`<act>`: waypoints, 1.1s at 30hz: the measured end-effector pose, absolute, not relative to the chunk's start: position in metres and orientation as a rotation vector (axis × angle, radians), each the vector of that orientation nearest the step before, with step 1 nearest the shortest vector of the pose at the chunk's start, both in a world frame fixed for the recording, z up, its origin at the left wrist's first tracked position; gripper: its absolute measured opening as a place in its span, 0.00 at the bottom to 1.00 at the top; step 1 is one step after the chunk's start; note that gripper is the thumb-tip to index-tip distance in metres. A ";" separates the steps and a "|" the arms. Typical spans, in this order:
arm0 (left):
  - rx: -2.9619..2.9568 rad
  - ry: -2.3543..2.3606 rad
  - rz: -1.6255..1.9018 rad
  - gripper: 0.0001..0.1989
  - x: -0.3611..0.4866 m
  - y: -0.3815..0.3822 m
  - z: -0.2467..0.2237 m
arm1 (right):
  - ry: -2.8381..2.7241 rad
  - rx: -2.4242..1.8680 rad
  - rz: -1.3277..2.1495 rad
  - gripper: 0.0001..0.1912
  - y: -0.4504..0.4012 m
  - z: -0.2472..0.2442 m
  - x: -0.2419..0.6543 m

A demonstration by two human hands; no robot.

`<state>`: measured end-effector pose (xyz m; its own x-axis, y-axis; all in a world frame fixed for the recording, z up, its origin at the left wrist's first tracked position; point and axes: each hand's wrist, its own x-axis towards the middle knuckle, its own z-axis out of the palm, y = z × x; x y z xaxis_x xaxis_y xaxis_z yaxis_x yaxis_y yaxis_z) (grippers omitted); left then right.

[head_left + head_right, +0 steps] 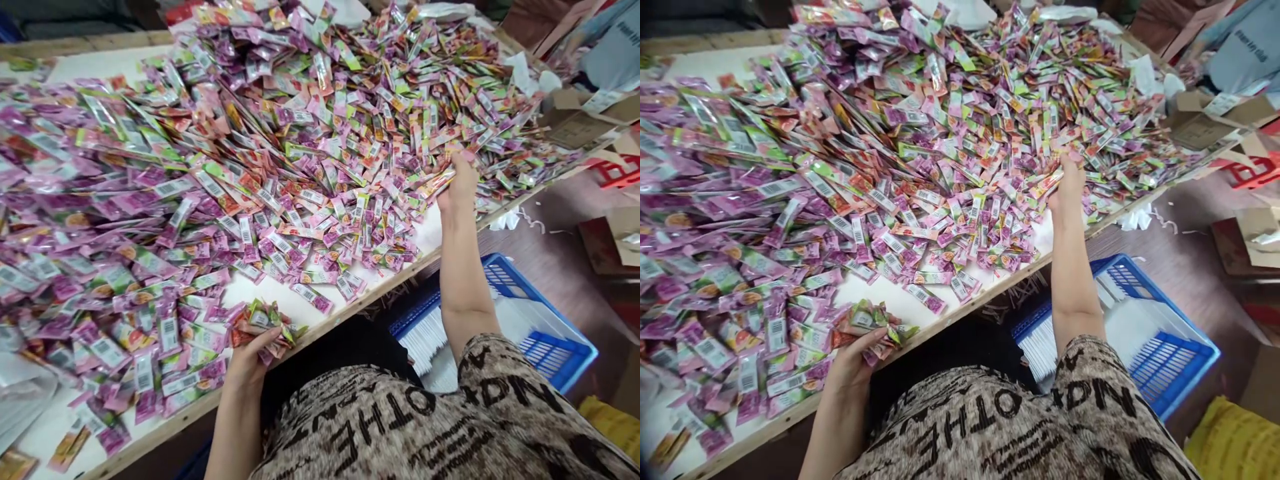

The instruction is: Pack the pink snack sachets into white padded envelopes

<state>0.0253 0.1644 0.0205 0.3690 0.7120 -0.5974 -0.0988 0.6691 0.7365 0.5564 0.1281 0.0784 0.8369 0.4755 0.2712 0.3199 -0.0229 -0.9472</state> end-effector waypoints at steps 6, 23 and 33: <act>0.615 1.122 0.616 0.20 0.024 0.164 0.018 | -0.254 -1.489 -0.055 0.23 0.088 0.044 0.560; 0.660 1.143 0.597 0.18 0.020 0.169 0.004 | -0.630 -1.948 0.496 0.31 0.155 0.018 0.421; 0.563 1.140 0.607 0.18 0.028 0.163 0.016 | -1.667 -1.513 0.671 0.22 0.197 0.062 0.220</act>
